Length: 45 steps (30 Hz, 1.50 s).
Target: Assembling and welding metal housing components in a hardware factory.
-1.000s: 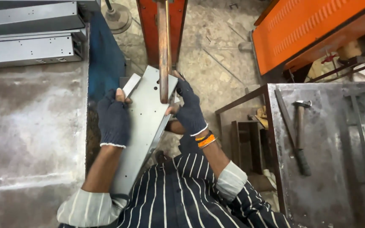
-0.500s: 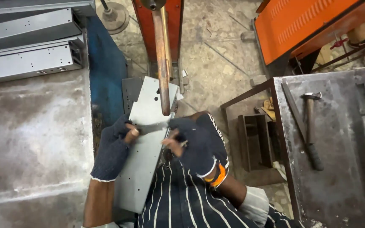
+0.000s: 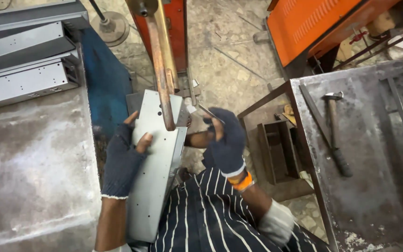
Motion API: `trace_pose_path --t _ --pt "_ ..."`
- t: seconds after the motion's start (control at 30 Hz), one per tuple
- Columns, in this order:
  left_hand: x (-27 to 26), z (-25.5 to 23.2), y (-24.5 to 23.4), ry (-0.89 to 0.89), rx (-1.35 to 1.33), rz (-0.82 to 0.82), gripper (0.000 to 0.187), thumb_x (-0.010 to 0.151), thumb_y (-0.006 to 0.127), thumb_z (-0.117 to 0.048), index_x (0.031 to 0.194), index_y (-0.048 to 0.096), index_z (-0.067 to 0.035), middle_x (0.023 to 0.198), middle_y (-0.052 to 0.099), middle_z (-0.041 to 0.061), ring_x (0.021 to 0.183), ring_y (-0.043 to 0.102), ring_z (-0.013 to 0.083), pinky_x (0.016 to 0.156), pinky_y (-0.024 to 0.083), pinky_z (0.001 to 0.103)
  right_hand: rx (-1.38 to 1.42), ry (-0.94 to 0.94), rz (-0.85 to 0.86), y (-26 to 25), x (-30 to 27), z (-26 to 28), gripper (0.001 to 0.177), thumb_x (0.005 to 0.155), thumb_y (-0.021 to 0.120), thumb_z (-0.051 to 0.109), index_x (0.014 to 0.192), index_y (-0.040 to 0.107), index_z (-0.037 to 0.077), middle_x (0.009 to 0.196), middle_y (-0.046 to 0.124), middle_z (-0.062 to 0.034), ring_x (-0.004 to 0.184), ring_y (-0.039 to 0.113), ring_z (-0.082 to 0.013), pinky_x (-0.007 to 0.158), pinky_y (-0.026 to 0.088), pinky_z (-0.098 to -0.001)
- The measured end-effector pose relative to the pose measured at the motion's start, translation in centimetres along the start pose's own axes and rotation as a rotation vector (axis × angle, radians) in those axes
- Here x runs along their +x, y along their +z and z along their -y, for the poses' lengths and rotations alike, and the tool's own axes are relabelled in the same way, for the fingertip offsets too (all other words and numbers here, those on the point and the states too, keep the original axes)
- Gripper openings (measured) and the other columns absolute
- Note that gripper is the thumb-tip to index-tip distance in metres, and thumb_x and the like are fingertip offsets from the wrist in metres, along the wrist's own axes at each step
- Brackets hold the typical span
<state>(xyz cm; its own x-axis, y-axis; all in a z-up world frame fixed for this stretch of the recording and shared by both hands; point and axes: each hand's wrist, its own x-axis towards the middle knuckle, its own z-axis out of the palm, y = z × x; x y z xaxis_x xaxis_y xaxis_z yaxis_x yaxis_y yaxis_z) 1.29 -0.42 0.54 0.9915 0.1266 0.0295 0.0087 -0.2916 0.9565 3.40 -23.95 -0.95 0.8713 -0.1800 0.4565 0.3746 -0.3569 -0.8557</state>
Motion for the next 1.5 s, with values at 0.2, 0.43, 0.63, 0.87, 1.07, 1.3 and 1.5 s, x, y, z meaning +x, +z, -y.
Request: trace_pose_path --t 0.2,0.43,0.63,0.87,1.07,1.3,1.5 --pt "0.4 -2.9 0.6 -0.272 0.126 -0.013 0.057 0.088 0.071 -0.021 0.142 0.058 -0.007 0.115 0.072 0.014 0.087 0.066 0.0185 0.076 0.055 0.033 -0.069 -0.050 0.142 2.5 1.0 -5.0 0.022 0.100 0.060 0.002 0.119 0.071 0.001 0.112 0.077 -0.0157 0.104 0.076 -0.0270 0.091 0.058 -0.0349" --pt "0.5 -1.3 0.4 -0.109 0.178 -0.014 0.056 0.092 0.073 -0.021 0.143 0.057 -0.003 0.121 0.071 0.013 0.093 0.067 0.0118 0.077 0.055 0.030 -0.020 -0.093 0.169 3.2 2.0 -5.1 0.024 0.101 0.056 0.000 0.120 0.070 0.003 0.120 0.074 -0.0171 0.115 0.073 -0.0293 0.096 0.058 -0.0353" --pt "0.6 -1.8 0.5 -0.264 0.113 -0.002 0.060 0.088 0.071 -0.023 0.144 0.055 -0.006 0.117 0.073 0.013 0.080 0.066 0.0151 0.069 0.056 0.032 0.044 -0.005 0.162 3.9 2.4 -6.2 0.021 0.100 0.062 0.001 0.118 0.072 0.005 0.115 0.077 -0.0137 0.106 0.076 -0.0267 0.092 0.059 -0.0345" --pt "0.7 -1.2 0.5 -0.184 0.143 0.001 0.060 0.091 0.072 -0.025 0.144 0.055 -0.004 0.119 0.072 0.014 0.090 0.068 0.0141 0.077 0.056 0.030 0.102 -0.157 0.220 5.0 3.7 -5.1 0.021 0.102 0.061 0.003 0.121 0.069 0.003 0.117 0.075 -0.0129 0.107 0.074 -0.0232 0.092 0.058 -0.0345" --pt "1.0 -2.3 0.4 -0.291 0.103 0.003 0.060 0.089 0.072 -0.025 0.143 0.056 -0.005 0.111 0.074 0.012 0.079 0.067 0.0150 0.071 0.056 0.031 0.252 -0.014 0.257 6.4 3.5 -4.8 0.019 0.106 0.057 0.009 0.119 0.069 0.001 0.112 0.075 -0.0119 0.105 0.071 -0.0219 0.095 0.056 -0.0337" --pt "2.1 -1.2 -0.1 -0.210 0.003 0.061 0.056 0.089 0.071 -0.023 0.140 0.059 -0.003 0.105 0.075 0.009 0.077 0.065 0.0093 0.064 0.056 0.029 0.368 0.088 0.387 5.9 4.0 -3.9 0.032 0.110 0.049 0.024 0.122 0.066 -0.001 0.115 0.069 -0.0110 0.110 0.065 -0.0205 0.101 0.050 -0.0330" --pt "2.6 -1.6 0.4 -0.195 0.062 0.054 0.053 0.092 0.070 -0.025 0.140 0.061 -0.006 0.104 0.076 0.011 0.072 0.064 0.0129 0.065 0.055 0.030 0.332 0.102 0.473 5.2 4.1 -4.1 0.034 0.109 0.047 0.022 0.130 0.063 -0.001 0.121 0.068 -0.0113 0.115 0.063 -0.0190 0.104 0.049 -0.0333"
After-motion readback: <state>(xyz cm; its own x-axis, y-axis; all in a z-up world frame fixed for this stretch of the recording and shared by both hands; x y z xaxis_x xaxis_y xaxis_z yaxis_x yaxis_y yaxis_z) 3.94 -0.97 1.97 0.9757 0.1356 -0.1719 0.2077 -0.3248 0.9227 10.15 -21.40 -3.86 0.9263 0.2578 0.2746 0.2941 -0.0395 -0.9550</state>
